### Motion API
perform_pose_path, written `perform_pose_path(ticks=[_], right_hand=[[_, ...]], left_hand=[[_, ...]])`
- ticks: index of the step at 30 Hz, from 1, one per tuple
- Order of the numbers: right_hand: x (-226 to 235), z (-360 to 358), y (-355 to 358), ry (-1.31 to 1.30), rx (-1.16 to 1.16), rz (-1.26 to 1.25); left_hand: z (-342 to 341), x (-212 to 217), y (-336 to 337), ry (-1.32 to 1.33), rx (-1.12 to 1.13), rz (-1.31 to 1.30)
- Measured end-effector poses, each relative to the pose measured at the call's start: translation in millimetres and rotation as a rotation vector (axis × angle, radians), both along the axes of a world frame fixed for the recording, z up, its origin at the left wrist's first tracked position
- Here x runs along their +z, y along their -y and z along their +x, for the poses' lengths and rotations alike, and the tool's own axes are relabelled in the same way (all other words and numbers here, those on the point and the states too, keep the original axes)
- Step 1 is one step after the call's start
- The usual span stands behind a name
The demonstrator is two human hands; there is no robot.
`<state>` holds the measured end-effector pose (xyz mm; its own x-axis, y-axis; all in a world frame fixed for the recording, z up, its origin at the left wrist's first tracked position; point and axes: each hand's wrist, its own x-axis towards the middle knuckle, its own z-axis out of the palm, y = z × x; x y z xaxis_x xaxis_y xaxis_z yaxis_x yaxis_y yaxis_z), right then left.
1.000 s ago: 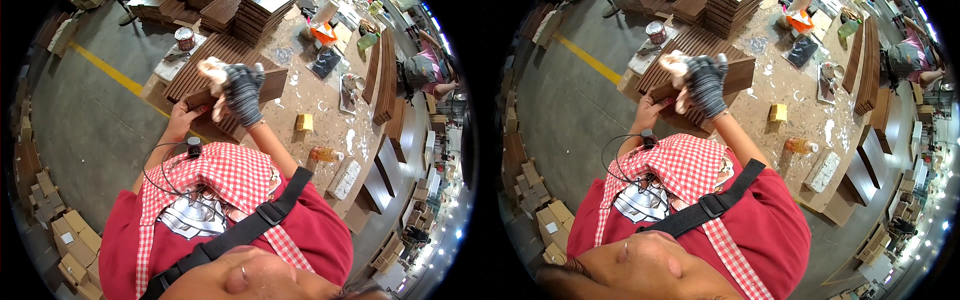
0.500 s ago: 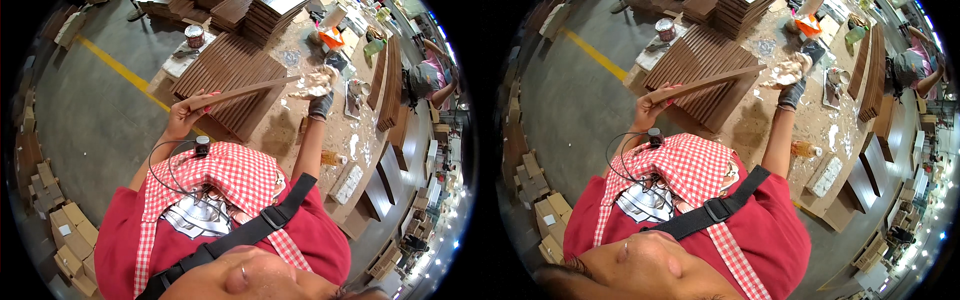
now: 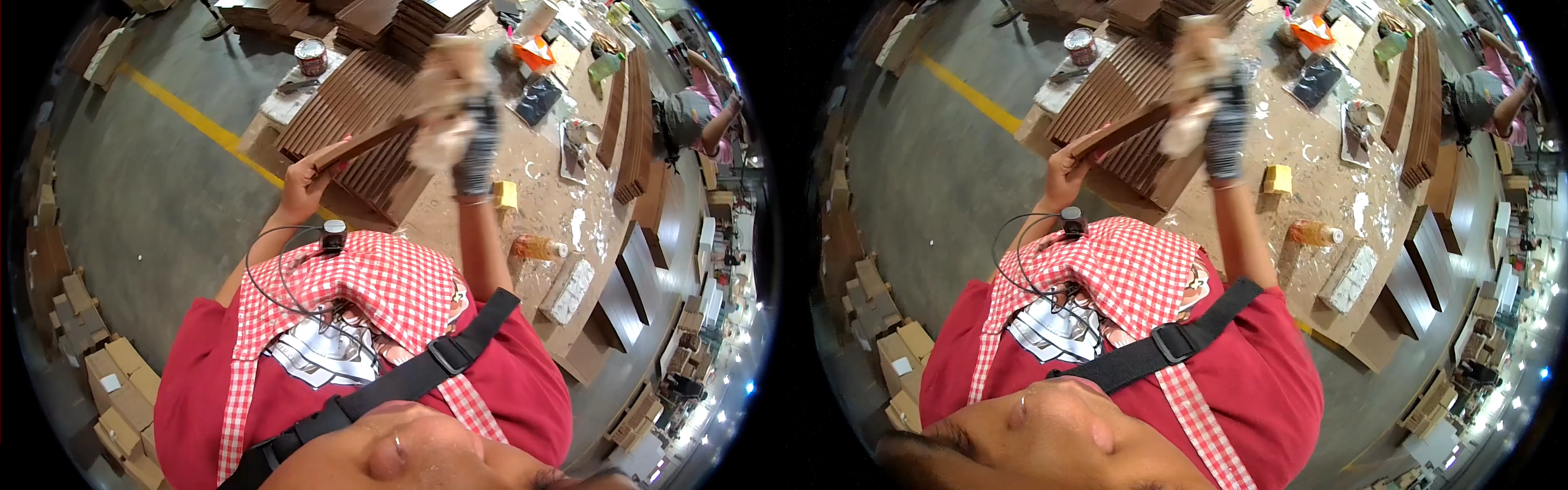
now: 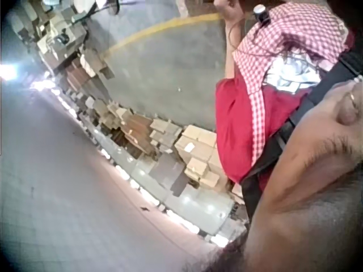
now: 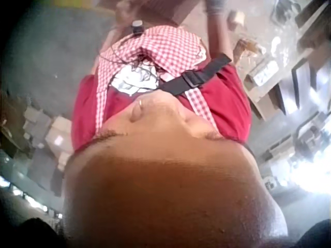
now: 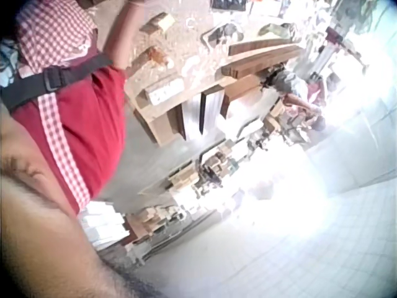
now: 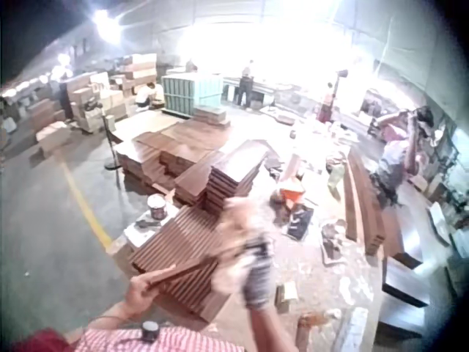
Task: The person wipes down wooden planks with a cloth, cleaning each piece along its surfaces and edges before stacking them on the table.
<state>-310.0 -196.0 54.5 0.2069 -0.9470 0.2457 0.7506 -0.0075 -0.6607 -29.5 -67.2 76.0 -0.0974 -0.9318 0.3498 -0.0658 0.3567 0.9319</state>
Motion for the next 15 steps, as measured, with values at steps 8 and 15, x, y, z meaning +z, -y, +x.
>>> perform_pose_path(ticks=[8, 15], right_hand=[[45.8, 120.5, -76.5, -1.538, -0.542, -0.964], [1.2, 3.1, 13.7, -1.342, -0.734, -0.629]], left_hand=[[11.1, -48.4, -6.3, 0.111, 0.12, 0.095], [5.8, -10.8, -5.3, 0.269, 0.026, -0.123]])
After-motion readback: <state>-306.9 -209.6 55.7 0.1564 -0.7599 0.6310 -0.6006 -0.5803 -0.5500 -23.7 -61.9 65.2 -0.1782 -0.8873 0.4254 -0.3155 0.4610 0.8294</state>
